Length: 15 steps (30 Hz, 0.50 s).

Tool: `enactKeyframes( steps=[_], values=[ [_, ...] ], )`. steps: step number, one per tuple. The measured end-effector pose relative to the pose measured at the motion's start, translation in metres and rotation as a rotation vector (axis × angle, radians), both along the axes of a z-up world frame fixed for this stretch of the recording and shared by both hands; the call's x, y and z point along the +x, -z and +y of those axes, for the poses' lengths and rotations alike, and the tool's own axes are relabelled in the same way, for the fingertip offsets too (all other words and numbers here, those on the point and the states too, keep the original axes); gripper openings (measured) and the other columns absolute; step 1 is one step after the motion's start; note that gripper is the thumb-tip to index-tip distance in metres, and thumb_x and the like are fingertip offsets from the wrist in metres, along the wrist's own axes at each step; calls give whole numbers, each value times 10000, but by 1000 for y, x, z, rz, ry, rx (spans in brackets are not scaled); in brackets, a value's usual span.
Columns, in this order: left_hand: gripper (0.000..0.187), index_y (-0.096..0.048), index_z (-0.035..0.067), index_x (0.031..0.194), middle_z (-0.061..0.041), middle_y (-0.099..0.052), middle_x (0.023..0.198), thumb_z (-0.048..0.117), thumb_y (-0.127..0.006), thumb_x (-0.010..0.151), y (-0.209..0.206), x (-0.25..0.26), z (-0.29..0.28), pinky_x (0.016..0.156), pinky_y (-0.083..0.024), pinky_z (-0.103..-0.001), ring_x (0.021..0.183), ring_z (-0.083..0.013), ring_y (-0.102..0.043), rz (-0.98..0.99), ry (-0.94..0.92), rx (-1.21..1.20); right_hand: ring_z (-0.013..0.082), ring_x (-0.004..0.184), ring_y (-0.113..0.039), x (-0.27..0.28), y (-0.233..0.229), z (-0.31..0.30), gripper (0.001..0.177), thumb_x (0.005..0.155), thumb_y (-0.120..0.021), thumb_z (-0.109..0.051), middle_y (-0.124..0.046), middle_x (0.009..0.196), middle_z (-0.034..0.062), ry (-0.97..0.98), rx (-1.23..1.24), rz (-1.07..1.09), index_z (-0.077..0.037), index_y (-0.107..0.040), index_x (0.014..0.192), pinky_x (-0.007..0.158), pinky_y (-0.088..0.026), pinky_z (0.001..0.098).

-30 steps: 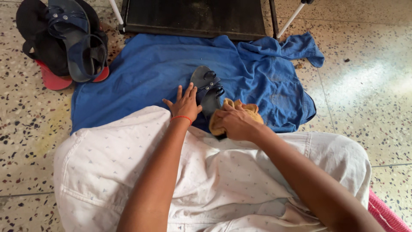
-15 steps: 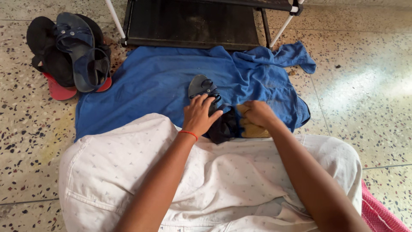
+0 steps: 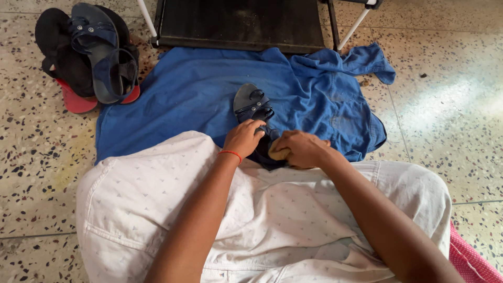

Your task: The person sits on the floor and wipes a beige slipper with a cloth, then places it on a shoe rack. They then pick up a dark blue sandal and wipe it thoroughly with the same cloth, focusing on the straps and sole.

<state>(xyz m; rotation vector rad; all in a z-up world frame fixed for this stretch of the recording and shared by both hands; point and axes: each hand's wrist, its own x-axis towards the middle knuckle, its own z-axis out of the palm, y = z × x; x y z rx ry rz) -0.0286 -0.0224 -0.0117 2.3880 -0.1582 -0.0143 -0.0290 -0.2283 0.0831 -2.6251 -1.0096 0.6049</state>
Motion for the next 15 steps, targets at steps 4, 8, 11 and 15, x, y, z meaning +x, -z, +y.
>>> enactKeyframes(
  steps=[4,8,11,15],
  values=[
    [247,-664,191,1187,-69,-719,1126,317,-542,1012,4,4,-3,861,-540,-463,1044,-329,-673,49,-54,5,301,1121,-670,10,-17,-7,483,750,-653,-79,-696,1196,54,150,-291,70,-250,-765,1188,976,-529,411],
    [236,-679,170,1135,-76,-737,1107,320,-527,1035,10,11,-3,857,-537,-479,1033,-342,-677,6,-112,-27,296,1086,-684,17,-13,-20,526,702,-648,-51,-716,1155,57,143,-251,151,-240,-778,1175,971,-524,411],
    [285,-663,175,1185,-82,-728,1161,357,-495,1044,17,15,-5,914,-518,-474,1094,-340,-660,43,-116,-32,310,1037,-671,14,11,-14,442,664,-677,-64,-711,1114,100,28,64,11,-121,-763,1094,927,-533,417],
    [542,-440,153,1463,-145,-470,1499,507,-454,1054,20,14,-4,1125,-363,-436,1398,-335,-431,127,7,-95,284,1020,-663,-3,48,13,307,693,-663,-38,-715,984,90,19,301,-326,-113,-795,959,980,-515,425]
  ],
)
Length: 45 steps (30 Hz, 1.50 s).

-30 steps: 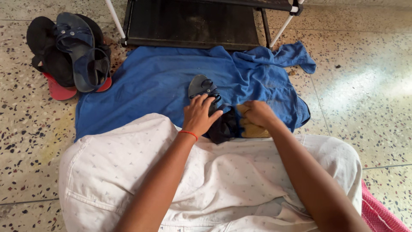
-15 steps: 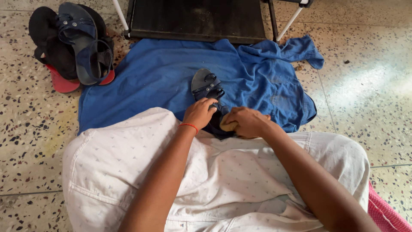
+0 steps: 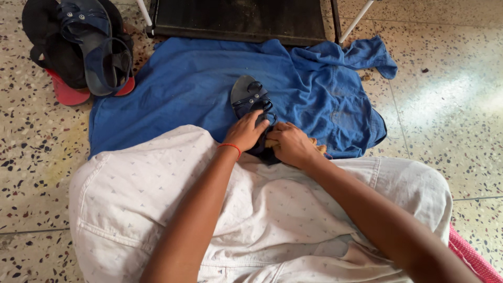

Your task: The person sits on the floor and wipes a beige slipper with a cloth, then places it on a shoe rack. They then pick up a dark blue sandal and wipe it thoroughly with the same cloth, focusing on the straps and sole.

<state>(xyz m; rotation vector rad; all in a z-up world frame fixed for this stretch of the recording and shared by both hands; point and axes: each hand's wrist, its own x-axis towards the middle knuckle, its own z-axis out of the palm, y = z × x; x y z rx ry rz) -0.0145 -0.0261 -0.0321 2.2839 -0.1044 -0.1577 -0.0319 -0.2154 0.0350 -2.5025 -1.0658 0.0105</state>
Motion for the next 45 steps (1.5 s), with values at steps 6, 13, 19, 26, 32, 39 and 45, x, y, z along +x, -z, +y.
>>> enactKeyframes(
  steps=[6,13,19,26,32,39,45],
  values=[
    [813,-36,244,1641,-54,-20,1721,595,-391,999,-2,-4,-2,1220,-154,-568,1580,-261,-91,334,160,55,306,1109,-572,-5,13,8,187,760,-719,-114,-609,1111,100,123,-260,-82,-81,-774,935,896,-498,438],
    [730,-73,254,1641,26,-119,1733,518,-366,1028,6,-11,1,1215,-187,-644,1588,-235,-169,234,151,171,288,1121,-560,19,14,-30,482,629,-646,-28,-655,1164,21,-288,-398,268,-195,-818,1047,930,-508,456],
    [734,-79,260,1637,30,-127,1727,536,-359,1017,6,-12,1,1206,-159,-662,1582,-239,-171,260,120,117,315,1149,-569,15,13,-33,469,738,-633,-53,-650,1185,62,-3,-335,109,-208,-794,1150,937,-516,463],
    [739,-95,253,1636,2,-163,1720,501,-411,1015,3,-11,8,1187,-186,-667,1574,-259,-195,261,137,74,243,1164,-644,23,-8,-38,458,695,-611,-8,-707,1201,-31,-43,-355,276,-218,-813,1049,979,-561,380],
    [734,-119,248,1639,14,-220,1711,390,-470,1010,14,-3,7,1170,-238,-662,1549,-266,-276,268,111,82,315,1116,-606,34,-7,-37,504,652,-756,-33,-637,1102,81,38,47,-27,-180,-779,1133,966,-511,416],
    [816,-103,235,1633,18,-186,1717,238,-542,945,17,-11,5,1162,-286,-572,1548,-221,-269,222,140,182,326,1089,-596,55,24,-25,404,593,-784,-18,-640,1103,103,-92,-80,175,-201,-819,952,954,-505,415],
    [820,-95,238,1630,41,-145,1720,246,-551,949,23,-9,6,1166,-277,-558,1556,-186,-224,215,152,193,296,1051,-639,54,18,-50,343,653,-722,-68,-721,994,3,-39,-99,-34,-215,-815,949,1019,-501,393]
  ],
)
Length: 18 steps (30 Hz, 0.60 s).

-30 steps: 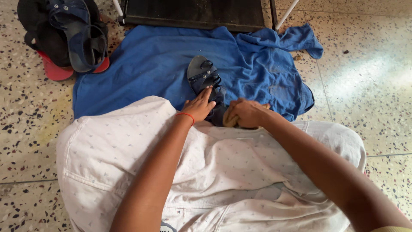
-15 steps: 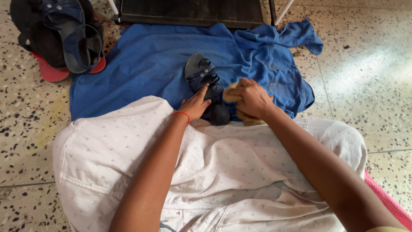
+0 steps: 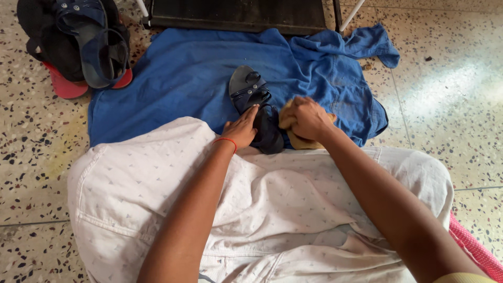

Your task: The person sits on the floor and wipes a beige slipper with a cloth, then places it on a shoe rack. They then pick up a dark blue sandal and wipe it thoroughly with the same cloth, focusing on the straps and sole.

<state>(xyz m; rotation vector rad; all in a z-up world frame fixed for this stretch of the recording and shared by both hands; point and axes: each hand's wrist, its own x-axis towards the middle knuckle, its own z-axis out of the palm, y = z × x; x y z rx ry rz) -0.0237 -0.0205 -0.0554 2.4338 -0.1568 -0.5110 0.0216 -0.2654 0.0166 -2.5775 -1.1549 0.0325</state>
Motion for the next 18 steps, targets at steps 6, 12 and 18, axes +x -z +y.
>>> enactKeyframes(
  steps=[6,12,18],
  values=[
    [783,-146,261,1629,62,-151,1726,196,-514,940,-4,0,0,1155,-290,-576,1568,-173,-223,-29,5,-8,322,1067,-601,-23,-8,38,396,606,-716,-43,-656,1070,63,-98,72,31,-180,-811,965,961,-522,407],
    [738,-147,298,1627,99,-113,1727,271,-482,969,-17,-3,-1,1191,-215,-611,1568,-184,-197,68,-46,-46,317,1065,-577,-20,-24,23,466,604,-723,-42,-630,1124,67,163,-106,23,-215,-811,1028,876,-534,420],
    [712,-164,302,1636,113,-139,1726,247,-428,978,-10,0,1,1208,-203,-619,1570,-186,-221,70,-69,-89,278,1109,-594,-49,-44,40,434,594,-712,-77,-646,1109,25,-208,157,44,-212,-804,996,940,-549,389]
  ],
)
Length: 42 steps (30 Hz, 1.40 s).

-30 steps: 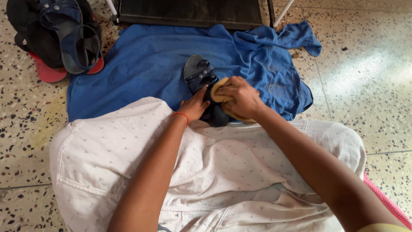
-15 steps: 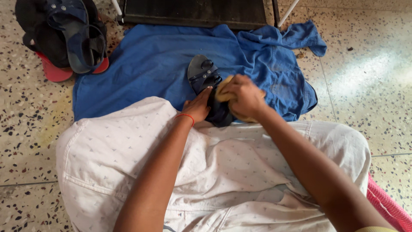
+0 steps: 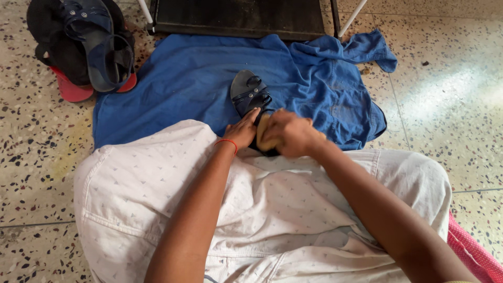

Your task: The person sits on the floor and wipes a beige slipper with a cloth, then places it on a shoe rack. They then pick up a dark blue sandal and wipe it thoroughly with the same cloth, focusing on the straps and sole.

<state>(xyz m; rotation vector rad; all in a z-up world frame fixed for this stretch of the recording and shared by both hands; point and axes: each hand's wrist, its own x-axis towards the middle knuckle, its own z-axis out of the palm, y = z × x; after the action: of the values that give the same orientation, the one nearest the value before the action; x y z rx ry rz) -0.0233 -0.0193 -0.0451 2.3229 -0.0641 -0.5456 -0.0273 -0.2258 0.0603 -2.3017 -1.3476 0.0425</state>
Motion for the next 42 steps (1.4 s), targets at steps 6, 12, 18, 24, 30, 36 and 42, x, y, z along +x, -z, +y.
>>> enactKeyframes(
  steps=[6,12,18,24,30,36,42],
  values=[
    [762,-183,285,1623,119,-112,1729,130,-400,910,9,1,3,1205,-199,-607,1573,-182,-209,-1,49,36,251,1140,-568,-20,7,13,261,625,-714,-132,-619,1112,57,-10,-398,-434,-195,-817,856,934,-490,439],
    [771,-164,290,1624,130,-114,1727,165,-419,908,1,2,0,1210,-223,-586,1567,-175,-222,18,16,40,260,1126,-572,7,-1,-11,249,638,-745,-135,-618,1072,41,336,-338,-358,-200,-822,865,917,-499,424],
    [773,-152,313,1620,137,-114,1717,187,-436,912,-4,0,1,1209,-199,-606,1567,-173,-201,18,16,42,282,1064,-601,-6,-5,-3,328,699,-720,-103,-664,1071,10,292,-63,-304,-243,-837,971,871,-506,429],
    [734,-173,305,1613,121,-111,1726,171,-441,943,-7,-3,-1,1203,-193,-621,1568,-181,-205,13,38,49,313,1085,-629,5,-1,10,433,655,-696,-107,-689,1112,77,239,-181,-92,-181,-802,1068,869,-537,425],
    [603,-349,254,1578,42,-287,1702,219,-520,1000,-16,-5,0,1215,-368,-547,1531,-198,-411,-510,-94,10,323,1056,-605,1,5,5,472,680,-709,-126,-675,1084,110,250,-225,-129,-152,-782,1146,911,-501,412],
    [596,-349,180,1557,16,-212,1693,267,-529,996,-9,-2,9,1132,-287,-677,1531,-202,-259,-340,-192,141,280,1104,-628,17,40,24,265,781,-653,-104,-655,1082,104,97,-342,-143,-86,-761,1023,996,-498,400],
    [623,-293,184,1599,37,-152,1719,334,-465,1019,4,2,10,1148,-280,-683,1575,-160,-183,-252,-88,296,289,1126,-623,24,56,32,243,743,-645,-78,-653,1158,95,131,-307,-209,-91,-758,957,965,-500,404]
  ],
)
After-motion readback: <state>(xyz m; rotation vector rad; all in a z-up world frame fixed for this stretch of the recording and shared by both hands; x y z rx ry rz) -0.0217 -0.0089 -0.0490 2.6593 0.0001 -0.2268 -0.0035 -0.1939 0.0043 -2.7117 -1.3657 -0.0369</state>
